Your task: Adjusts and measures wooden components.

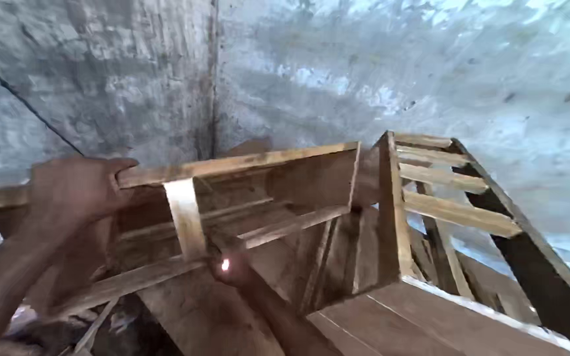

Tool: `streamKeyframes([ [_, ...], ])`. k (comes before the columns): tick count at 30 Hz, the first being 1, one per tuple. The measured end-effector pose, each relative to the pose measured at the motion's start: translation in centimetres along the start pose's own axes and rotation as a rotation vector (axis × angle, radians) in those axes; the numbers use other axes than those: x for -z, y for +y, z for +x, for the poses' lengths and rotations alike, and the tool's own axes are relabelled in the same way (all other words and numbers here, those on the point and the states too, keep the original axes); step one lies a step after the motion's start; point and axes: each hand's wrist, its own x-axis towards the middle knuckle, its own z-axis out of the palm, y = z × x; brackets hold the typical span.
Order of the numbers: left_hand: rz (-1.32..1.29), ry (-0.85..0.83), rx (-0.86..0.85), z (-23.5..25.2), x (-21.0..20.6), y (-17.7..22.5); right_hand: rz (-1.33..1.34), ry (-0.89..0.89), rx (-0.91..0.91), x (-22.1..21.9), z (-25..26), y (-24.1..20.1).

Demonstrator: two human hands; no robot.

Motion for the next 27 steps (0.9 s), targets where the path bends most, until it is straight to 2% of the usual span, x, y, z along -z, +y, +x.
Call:
streamKeyframes([
  [5, 0.112, -0.131, -0.009, -1.4, -5.3, -0.2, 0.014, -0.187, -0.15, -7.0, 0.3, 3.5],
  [10, 0.108, -0.122, -0.139, -3.4, -11.7, -3.0, 0.109, -0.107, -0.137, -12.4, -0.2, 4.9],
  [14, 0.102, -0.062, -0.211, -5.1, -17.6, -6.5, -0.008, -0.107, -0.124, -17.7, -0.3, 6.4],
  [16, 0.074, -0.101, -0.223, -6.6, -19.0, -7.0, 0.003, -0.15, -0.199, -20.0, -0.6, 6.2],
  [18, 0.077, -0.136, -0.227, -7.7, -20.8, -7.6, 0.048, -0.108, -0.23, -22.4, -1.1, 6.8],
  [22, -0.01, -0.222, -0.224, -10.1, -24.0, -8.5, 0.069, -0.161, -0.34, -24.5, -1.9, 6.4],
  [27, -0.106, -0.137, -0.305, -11.5, -25.6, -9.3, 0.017, -0.159, -0.47, -27.0, -2.9, 7.0],
])
